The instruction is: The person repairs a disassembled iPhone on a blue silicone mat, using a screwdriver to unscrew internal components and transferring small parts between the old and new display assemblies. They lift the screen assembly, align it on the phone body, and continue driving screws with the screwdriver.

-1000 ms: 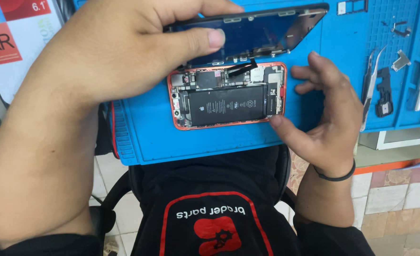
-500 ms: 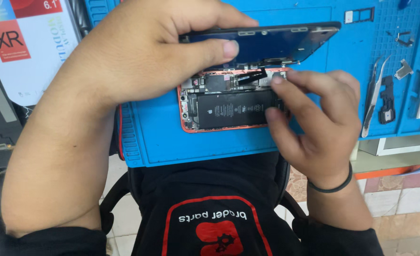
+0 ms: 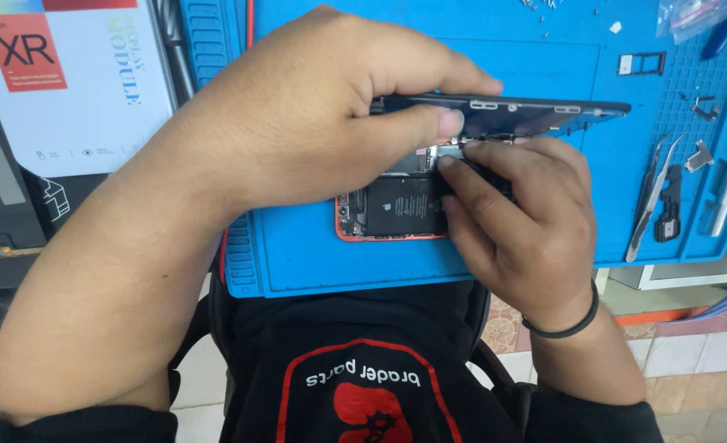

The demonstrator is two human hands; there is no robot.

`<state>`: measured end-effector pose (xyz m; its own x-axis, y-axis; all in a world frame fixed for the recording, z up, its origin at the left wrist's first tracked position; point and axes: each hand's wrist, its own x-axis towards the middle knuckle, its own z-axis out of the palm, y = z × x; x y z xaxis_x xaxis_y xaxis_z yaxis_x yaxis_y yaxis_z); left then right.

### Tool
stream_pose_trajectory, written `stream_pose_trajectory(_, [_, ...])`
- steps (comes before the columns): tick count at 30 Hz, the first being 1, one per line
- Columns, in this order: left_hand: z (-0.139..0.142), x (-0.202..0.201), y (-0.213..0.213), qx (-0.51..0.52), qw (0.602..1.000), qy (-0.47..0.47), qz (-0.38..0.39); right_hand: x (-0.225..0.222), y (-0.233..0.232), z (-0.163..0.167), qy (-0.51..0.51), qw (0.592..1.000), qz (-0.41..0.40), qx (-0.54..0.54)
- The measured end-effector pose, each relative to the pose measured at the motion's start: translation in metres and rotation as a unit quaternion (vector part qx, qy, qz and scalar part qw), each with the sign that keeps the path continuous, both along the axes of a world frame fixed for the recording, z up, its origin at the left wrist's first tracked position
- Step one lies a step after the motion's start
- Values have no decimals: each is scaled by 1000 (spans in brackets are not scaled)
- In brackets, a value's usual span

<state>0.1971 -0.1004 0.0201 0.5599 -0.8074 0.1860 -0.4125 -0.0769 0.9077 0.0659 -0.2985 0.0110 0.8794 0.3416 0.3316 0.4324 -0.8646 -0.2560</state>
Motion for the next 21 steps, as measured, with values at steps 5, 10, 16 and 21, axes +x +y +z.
stream_pose_trajectory(5, [-4,-1,2,-17,999,-33,1,0,3,-2,5,1000,3,-16])
stream_pose_trajectory(10, [-7,-3,3,-17,999,-38,10,1,8,-2,-11,999,2,-39])
stream_pose_trajectory(16, [-8,-5,4,-22,999,-39,24,5,9,0,-39,993,13,-108])
stream_pose_trajectory(21, [-8,-5,5,-33,998,-47,24,10,7,7,-33,989,36,-139])
